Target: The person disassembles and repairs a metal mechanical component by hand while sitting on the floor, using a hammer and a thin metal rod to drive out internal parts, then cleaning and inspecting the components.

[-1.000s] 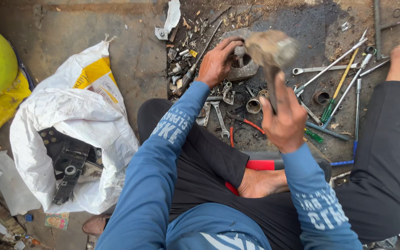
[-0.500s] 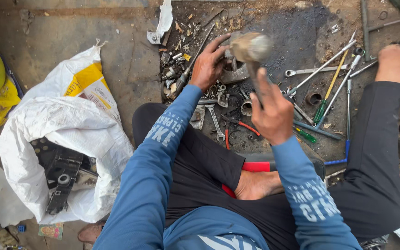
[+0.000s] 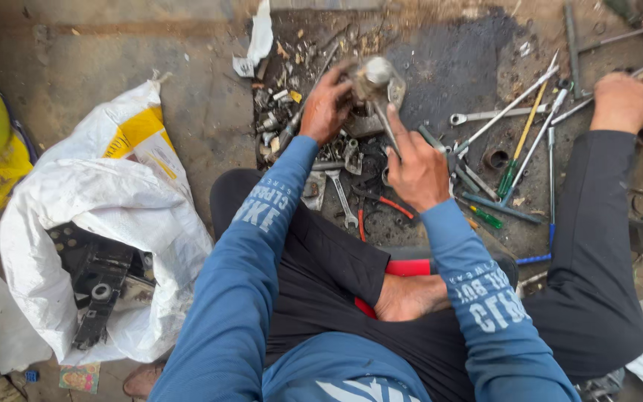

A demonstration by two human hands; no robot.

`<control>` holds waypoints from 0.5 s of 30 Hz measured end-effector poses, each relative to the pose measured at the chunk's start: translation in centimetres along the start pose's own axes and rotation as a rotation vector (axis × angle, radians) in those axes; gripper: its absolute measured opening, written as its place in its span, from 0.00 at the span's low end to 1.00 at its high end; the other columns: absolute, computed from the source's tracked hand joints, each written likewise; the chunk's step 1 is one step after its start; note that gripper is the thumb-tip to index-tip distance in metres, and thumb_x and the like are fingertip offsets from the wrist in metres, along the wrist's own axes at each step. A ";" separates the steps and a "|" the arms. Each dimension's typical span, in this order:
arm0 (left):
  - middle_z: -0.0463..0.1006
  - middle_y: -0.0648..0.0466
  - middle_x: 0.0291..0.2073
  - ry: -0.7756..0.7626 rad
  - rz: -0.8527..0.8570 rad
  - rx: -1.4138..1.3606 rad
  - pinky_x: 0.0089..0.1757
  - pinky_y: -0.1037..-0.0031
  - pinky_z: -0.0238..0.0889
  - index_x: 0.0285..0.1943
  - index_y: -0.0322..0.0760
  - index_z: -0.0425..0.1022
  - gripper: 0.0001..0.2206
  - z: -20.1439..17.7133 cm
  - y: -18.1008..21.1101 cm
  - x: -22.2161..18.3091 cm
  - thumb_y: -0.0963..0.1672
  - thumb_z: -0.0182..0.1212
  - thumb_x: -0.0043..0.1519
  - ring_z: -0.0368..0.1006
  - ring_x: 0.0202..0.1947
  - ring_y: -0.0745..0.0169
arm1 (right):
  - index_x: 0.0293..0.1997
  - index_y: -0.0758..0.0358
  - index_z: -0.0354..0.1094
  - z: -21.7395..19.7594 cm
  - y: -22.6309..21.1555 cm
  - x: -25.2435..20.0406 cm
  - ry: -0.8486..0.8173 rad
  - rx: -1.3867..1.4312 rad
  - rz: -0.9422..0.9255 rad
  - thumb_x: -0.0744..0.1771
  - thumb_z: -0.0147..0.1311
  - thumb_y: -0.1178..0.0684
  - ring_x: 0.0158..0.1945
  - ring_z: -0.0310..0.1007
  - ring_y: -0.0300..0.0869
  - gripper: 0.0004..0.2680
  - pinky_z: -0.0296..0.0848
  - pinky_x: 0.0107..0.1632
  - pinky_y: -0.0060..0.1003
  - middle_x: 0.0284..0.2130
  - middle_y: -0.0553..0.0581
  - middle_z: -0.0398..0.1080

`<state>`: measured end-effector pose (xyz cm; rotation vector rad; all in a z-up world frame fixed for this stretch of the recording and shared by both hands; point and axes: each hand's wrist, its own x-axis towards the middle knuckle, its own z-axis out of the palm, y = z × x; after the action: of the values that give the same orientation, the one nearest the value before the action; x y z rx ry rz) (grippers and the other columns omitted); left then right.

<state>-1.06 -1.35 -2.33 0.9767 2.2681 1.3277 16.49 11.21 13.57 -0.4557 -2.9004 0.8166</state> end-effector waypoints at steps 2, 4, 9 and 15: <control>0.69 0.52 0.67 0.024 -0.023 -0.033 0.60 0.65 0.69 0.58 0.44 0.80 0.20 0.3 0.0 -0.5 0.37 0.67 0.56 0.71 0.63 0.48 | 0.80 0.47 0.49 -0.6 -0.2 0.9 0.045 0.056 -0.044 0.68 0.59 0.59 0.35 0.75 0.58 0.29 0.74 0.37 0.50 0.37 0.67 0.73; 0.69 0.52 0.67 0.042 -0.017 -0.046 0.60 0.64 0.68 0.59 0.41 0.80 0.20 0.5 -0.6 -0.1 0.38 0.69 0.56 0.71 0.63 0.47 | 0.81 0.47 0.45 -1.8 -1.1 -0.3 0.163 0.186 -0.109 0.70 0.56 0.59 0.38 0.78 0.57 0.29 0.76 0.39 0.48 0.43 0.69 0.73; 0.68 0.50 0.68 0.034 0.012 -0.093 0.60 0.61 0.67 0.58 0.37 0.79 0.18 -0.2 -0.7 -0.5 0.38 0.71 0.58 0.68 0.65 0.43 | 0.79 0.50 0.45 -0.9 -0.8 -1.6 0.143 0.042 -0.023 0.72 0.56 0.58 0.33 0.73 0.58 0.26 0.72 0.37 0.49 0.42 0.69 0.74; 0.71 0.49 0.66 0.056 -0.028 -0.128 0.61 0.65 0.67 0.57 0.38 0.80 0.19 -0.3 0.2 -0.2 0.35 0.65 0.56 0.72 0.62 0.46 | 0.80 0.57 0.47 1.0 1.2 -1.2 0.035 0.198 0.144 0.67 0.57 0.58 0.27 0.71 0.50 0.29 0.72 0.35 0.44 0.31 0.64 0.71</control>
<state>-1.02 -1.60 -2.01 0.8723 2.1979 1.4850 17.80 11.35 12.09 -0.6567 -2.7428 1.0912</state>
